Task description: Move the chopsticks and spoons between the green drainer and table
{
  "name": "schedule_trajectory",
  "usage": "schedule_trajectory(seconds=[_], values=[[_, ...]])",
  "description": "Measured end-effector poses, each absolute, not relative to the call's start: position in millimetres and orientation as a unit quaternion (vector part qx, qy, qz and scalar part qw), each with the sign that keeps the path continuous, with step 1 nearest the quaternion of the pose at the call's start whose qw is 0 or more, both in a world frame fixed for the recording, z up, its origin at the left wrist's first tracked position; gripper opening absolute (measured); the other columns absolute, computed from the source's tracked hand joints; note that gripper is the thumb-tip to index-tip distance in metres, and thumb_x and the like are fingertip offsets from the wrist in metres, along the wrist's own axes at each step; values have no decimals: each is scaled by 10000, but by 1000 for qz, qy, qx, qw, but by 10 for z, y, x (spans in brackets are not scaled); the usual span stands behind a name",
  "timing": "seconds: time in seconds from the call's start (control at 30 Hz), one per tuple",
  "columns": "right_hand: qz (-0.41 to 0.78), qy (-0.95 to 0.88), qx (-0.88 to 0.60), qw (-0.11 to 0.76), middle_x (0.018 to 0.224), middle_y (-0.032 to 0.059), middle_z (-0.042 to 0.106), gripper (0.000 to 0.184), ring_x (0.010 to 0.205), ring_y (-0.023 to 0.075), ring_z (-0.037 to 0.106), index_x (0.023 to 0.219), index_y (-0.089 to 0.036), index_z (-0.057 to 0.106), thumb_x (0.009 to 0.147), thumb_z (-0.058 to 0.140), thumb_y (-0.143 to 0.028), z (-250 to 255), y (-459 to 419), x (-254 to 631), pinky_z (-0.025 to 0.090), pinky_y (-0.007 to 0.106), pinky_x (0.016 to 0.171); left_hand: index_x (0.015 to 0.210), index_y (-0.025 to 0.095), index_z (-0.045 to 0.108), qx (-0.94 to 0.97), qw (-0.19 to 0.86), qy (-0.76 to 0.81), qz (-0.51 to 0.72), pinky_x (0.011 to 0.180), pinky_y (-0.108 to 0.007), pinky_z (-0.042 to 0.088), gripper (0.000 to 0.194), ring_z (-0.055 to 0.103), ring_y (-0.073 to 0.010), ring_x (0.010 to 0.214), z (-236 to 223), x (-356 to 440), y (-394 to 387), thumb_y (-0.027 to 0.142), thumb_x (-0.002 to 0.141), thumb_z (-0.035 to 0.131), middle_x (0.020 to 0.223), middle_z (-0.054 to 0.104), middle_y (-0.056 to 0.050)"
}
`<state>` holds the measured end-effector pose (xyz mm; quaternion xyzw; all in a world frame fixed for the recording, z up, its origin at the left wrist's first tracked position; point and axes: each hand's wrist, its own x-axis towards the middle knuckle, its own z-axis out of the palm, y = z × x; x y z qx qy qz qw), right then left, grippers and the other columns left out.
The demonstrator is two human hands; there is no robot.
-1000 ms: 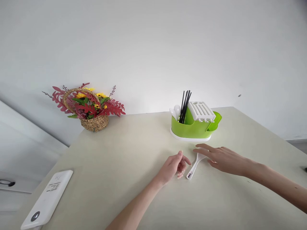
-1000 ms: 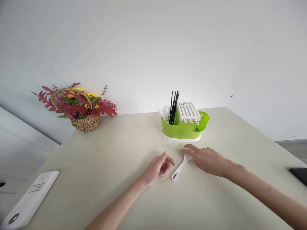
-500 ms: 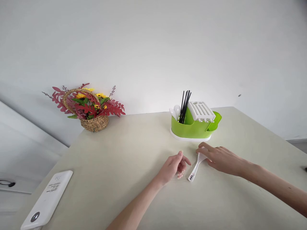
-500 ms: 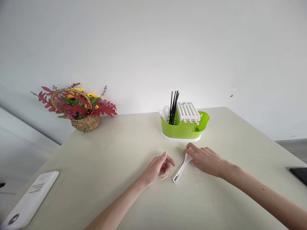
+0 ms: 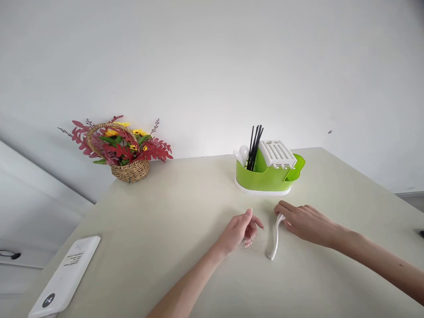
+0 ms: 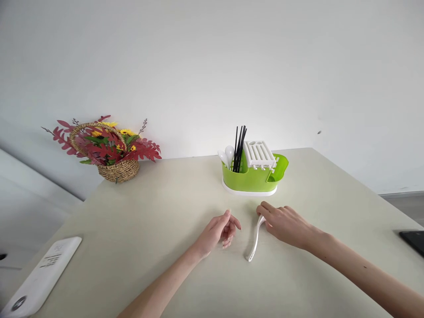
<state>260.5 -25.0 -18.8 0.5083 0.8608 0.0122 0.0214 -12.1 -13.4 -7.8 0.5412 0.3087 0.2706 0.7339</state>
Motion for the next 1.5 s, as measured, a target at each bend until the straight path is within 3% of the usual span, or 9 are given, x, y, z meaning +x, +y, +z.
schedule_trajectory(seconds=[0.17,0.47,0.63,0.73,0.83,0.93,1.13,1.3,1.5], values=[[-5,858,514,16,1089,39,680,242,633,182,693,1070,-234,550,984,364,-106,-185,-267,2564,397,329,574,855,151,650,542,732,314,269,472,-266,324,735,385,-76,442,-69,-119,-137,857,903,450,597,465,57],[-75,824,558,-62,1151,56,717,241,655,192,709,1125,-251,565,998,370,-191,-24,-328,2506,527,374,646,852,147,655,545,728,315,273,480,-265,332,748,389,-82,455,-71,-122,-137,857,914,427,601,470,49],[-254,761,570,-177,1147,49,686,283,630,152,712,1117,-269,558,1092,313,-409,76,-325,2414,585,347,623,878,147,662,538,735,308,275,480,-267,332,720,384,-80,451,-95,-124,-131,835,921,455,615,470,52],[-384,651,591,-282,1123,60,651,380,606,161,735,1116,-254,537,1069,347,-579,185,-318,2338,599,321,524,878,147,658,536,738,306,272,488,-269,330,704,381,-80,454,-89,-127,-132,820,931,458,612,465,53],[-431,576,607,-338,1121,50,630,465,598,176,749,1098,-258,526,1018,406,-700,333,-335,2271,609,314,494,874,151,646,536,741,299,273,493,-270,319,672,368,-80,457,-73,-131,-136,788,957,449,610,455,55],[-424,585,617,-311,978,4,629,455,547,156,725,1061,-269,517,1030,382,-703,443,-383,2220,605,300,527,879,154,634,548,735,294,272,503,-266,312,621,340,-75,469,-56,-133,-149,746,974,473,610,436,63],[-269,707,639,-138,591,-51,529,390,501,182,624,949,-290,470,1103,212,-539,444,-492,2102,467,286,528,1071,189,583,556,721,318,264,490,-237,290,513,336,-69,508,-39,-136,-199,667,910,676,669,445,85],[-144,765,626,-52,591,-17,583,359,506,214,578,838,-279,385,1104,235,-467,397,-575,2008,344,285,505,1237,204,545,536,727,317,289,488,-236,299,654,366,-71,489,-26,-120,-207,754,894,628,684,485,81],[-129,780,609,-59,645,-1,657,358,532,230,619,1011,-294,547,1104,248,-466,562,-604,2031,403,305,523,1021,174,623,459,746,323,358,478,-250,277,617,343,-71,479,-51,-104,-159,777,899,577,668,466,66]])
